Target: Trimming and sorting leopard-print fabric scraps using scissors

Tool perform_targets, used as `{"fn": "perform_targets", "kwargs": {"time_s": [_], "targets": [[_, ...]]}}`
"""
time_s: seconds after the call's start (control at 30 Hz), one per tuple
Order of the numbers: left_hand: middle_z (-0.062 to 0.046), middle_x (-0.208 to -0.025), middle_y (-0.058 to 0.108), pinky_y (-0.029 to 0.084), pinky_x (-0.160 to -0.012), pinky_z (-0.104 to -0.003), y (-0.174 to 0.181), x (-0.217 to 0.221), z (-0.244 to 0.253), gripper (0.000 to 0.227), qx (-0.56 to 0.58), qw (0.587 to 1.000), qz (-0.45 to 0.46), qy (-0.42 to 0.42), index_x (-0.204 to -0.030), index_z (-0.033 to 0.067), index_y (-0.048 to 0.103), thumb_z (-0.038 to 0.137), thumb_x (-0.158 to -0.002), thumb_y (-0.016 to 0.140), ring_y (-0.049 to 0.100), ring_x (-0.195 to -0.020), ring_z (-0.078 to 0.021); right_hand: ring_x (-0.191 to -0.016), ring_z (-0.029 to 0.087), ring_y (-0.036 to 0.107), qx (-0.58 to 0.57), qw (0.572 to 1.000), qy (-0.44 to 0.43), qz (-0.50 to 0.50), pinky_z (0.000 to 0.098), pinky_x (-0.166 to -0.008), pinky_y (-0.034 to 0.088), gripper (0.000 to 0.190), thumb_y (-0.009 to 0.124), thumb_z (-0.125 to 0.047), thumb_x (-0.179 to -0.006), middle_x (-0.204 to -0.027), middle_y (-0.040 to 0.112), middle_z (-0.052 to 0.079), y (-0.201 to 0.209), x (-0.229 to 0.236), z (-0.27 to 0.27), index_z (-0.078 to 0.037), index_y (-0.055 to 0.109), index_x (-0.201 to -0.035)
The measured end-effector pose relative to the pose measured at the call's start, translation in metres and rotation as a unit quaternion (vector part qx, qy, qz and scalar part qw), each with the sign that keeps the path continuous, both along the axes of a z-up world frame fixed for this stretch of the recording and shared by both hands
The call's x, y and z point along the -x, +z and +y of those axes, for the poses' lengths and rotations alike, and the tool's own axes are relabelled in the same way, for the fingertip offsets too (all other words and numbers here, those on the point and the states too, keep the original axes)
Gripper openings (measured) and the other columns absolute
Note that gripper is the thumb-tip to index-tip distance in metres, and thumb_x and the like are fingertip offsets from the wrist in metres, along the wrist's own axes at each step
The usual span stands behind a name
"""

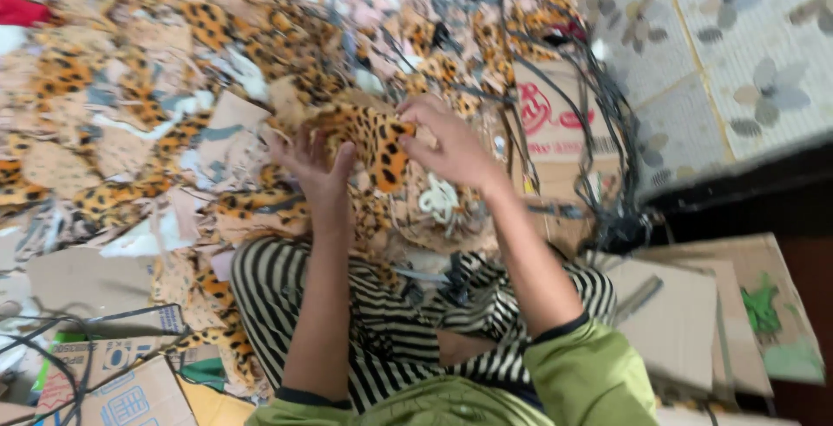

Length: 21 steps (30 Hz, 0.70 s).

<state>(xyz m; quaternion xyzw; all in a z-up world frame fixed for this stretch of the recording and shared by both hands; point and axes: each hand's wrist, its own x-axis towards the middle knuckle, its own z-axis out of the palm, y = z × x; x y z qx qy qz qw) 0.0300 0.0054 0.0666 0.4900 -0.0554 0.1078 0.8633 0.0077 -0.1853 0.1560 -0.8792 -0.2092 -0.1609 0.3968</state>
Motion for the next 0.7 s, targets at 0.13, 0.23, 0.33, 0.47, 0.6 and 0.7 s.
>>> {"fn": "perform_targets", "kwargs": {"time_s": [0.13,0.23,0.33,0.47,0.6,0.7], "targets": [[-0.001,-0.14,0.044,0.044,-0.109,-0.027,-0.035,0.026,-0.039,0.093,0.006,0.986,0.033,-0.165,-0.162,0.0222,0.014,0.001,-0.096,0.077,0.044,-0.128,-0.0087,-0.078,0.019,0.051,-0.088,0.976,0.042,0.197,0.0377,-0.074,0.046,0.019,0.059,-0.009,-0.1,-0.081,0.059,0.007,0.003,0.039,-0.063,-0.005,0.058,-0.118],[-0.018,-0.158,0.034,0.037,-0.115,-0.052,-0.015,0.049,-0.062,0.077,-0.042,0.953,0.038,-0.299,-0.162,0.0154,0.02,0.004,-0.101,0.065,0.02,-0.153,-0.0405,-0.067,0.022,0.048,0.007,0.967,0.002,0.254,0.0407,-0.064,0.042,0.012,0.064,-0.017,-0.094,-0.067,0.052,0.008,0.0,0.05,-0.096,-0.006,0.06,-0.099],[-0.021,-0.166,0.02,-0.003,-0.12,-0.064,-0.028,0.059,-0.085,0.076,-0.14,0.904,0.021,-0.402,-0.161,0.0131,0.029,0.018,-0.098,0.071,-0.002,-0.154,-0.0435,-0.075,0.025,0.057,0.016,0.945,0.01,0.326,0.042,-0.072,0.048,0.017,0.06,-0.022,-0.098,-0.075,0.065,0.014,0.0,0.067,-0.111,-0.008,0.065,-0.107],[-0.021,-0.155,0.038,0.013,-0.123,-0.058,-0.03,0.052,-0.105,0.058,-0.225,0.873,-0.084,-0.425,-0.132,0.0045,0.057,0.028,-0.086,0.084,0.025,-0.15,-0.0415,-0.08,0.02,0.061,-0.002,0.92,0.008,0.391,0.0378,-0.075,0.049,0.018,0.061,-0.023,-0.098,-0.085,0.072,0.008,0.006,0.081,-0.114,-0.013,0.072,-0.109],[-0.006,-0.117,0.067,0.05,-0.071,-0.021,-0.002,0.049,-0.091,0.028,-0.236,0.812,-0.002,-0.534,-0.095,0.007,0.064,0.021,-0.084,0.086,0.059,-0.086,-0.0089,-0.075,0.015,0.058,-0.116,0.902,-0.006,0.415,0.0309,-0.073,0.053,0.014,0.068,-0.018,-0.096,-0.083,0.068,0.002,-0.021,0.096,-0.149,-0.01,0.073,-0.106],[0.003,-0.072,0.057,0.038,-0.06,-0.024,-0.103,0.008,-0.091,0.025,-0.334,0.756,-0.052,-0.56,-0.083,0.0085,0.064,0.022,-0.085,0.084,0.05,-0.066,-0.0099,-0.075,0.015,0.062,-0.139,0.887,-0.048,0.439,0.0313,-0.07,0.055,0.016,0.07,-0.016,-0.095,-0.083,0.069,0.004,-0.049,0.11,-0.177,-0.007,0.074,-0.108]]}}
